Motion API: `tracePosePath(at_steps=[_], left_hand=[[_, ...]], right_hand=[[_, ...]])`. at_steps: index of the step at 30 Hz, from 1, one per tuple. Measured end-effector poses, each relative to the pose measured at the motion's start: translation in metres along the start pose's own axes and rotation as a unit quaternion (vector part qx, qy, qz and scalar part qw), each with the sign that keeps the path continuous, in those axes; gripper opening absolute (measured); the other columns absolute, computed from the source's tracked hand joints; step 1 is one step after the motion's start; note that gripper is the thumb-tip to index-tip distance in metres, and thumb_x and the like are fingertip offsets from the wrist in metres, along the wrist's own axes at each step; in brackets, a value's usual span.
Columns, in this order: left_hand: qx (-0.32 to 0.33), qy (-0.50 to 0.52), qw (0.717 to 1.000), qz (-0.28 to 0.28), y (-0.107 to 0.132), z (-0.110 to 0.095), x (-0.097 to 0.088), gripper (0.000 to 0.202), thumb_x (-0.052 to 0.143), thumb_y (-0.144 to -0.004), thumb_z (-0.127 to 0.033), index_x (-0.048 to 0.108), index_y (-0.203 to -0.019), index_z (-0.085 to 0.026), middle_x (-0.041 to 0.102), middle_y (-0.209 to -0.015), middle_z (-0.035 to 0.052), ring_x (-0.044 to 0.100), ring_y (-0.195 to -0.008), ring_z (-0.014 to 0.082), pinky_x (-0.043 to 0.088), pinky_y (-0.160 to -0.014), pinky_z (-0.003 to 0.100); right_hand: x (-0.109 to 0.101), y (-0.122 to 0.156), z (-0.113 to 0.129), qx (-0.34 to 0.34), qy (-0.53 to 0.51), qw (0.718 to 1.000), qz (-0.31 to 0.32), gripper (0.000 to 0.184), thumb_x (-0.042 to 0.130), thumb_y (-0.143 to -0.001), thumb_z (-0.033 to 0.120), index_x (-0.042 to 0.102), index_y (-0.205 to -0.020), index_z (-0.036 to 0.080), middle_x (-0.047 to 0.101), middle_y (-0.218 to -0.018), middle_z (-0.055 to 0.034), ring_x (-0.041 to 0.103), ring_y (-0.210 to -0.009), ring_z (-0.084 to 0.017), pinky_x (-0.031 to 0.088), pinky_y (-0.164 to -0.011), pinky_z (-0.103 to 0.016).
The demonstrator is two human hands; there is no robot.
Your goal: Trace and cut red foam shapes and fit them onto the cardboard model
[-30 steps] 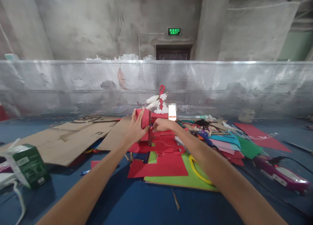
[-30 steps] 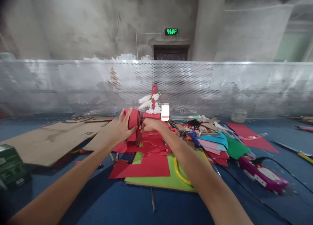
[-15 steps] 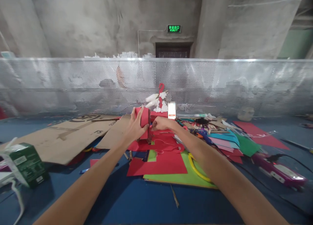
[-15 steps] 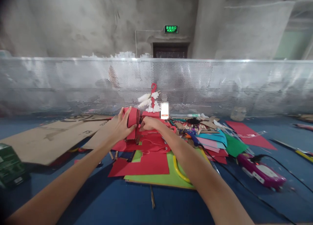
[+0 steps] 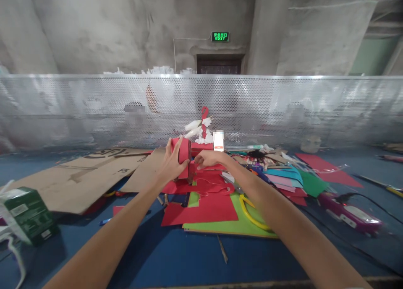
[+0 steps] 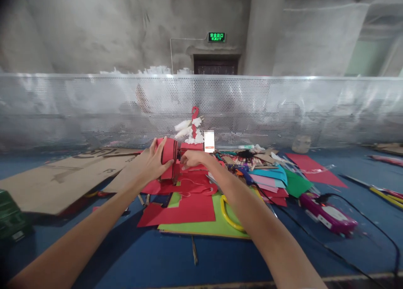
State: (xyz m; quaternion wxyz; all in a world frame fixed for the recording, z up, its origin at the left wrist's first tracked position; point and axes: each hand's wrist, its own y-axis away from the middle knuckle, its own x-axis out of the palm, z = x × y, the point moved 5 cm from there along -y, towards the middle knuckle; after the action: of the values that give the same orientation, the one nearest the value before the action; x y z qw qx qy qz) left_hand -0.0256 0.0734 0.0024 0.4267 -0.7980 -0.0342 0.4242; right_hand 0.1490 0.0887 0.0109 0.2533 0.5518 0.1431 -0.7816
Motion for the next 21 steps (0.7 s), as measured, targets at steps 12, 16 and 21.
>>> tracePosePath(at_steps=[12,16,21], left_hand=[[0.001,0.001,1.0,0.004,0.001,-0.002,-0.002,0.088,0.06,-0.087,-0.046,0.013,-0.159,-0.031,0.008,-0.167,0.0125,0.006,-0.154,0.039,0.028,-0.116,0.061],[-0.006,0.002,1.0,0.008,0.0,0.0,-0.001,0.089,0.061,-0.087,-0.046,0.013,-0.16,-0.03,0.005,-0.168,0.0135,0.006,-0.154,0.0399,0.027,-0.117,0.061],[-0.016,0.004,1.0,0.01,0.0,0.0,-0.001,0.09,0.061,-0.086,-0.045,0.013,-0.16,-0.028,-0.002,-0.168,0.0148,0.008,-0.153,0.0412,0.028,-0.116,0.061]], right_hand=[[-0.017,0.025,-0.033,0.039,0.03,0.997,0.051,0.039,0.072,-0.083,0.029,0.071,-0.12,0.016,0.073,-0.119,-0.0086,0.067,-0.097,-0.023,0.046,-0.072,-0.026],[-0.015,0.024,-0.033,0.046,0.027,0.997,0.051,0.04,0.072,-0.083,0.029,0.07,-0.12,0.015,0.073,-0.116,-0.0086,0.066,-0.094,-0.021,0.045,-0.07,-0.024],[-0.014,0.027,-0.031,0.038,0.019,0.998,0.05,0.033,0.071,-0.083,0.026,0.071,-0.115,0.016,0.075,-0.111,-0.0063,0.067,-0.092,-0.019,0.044,-0.07,-0.022]])
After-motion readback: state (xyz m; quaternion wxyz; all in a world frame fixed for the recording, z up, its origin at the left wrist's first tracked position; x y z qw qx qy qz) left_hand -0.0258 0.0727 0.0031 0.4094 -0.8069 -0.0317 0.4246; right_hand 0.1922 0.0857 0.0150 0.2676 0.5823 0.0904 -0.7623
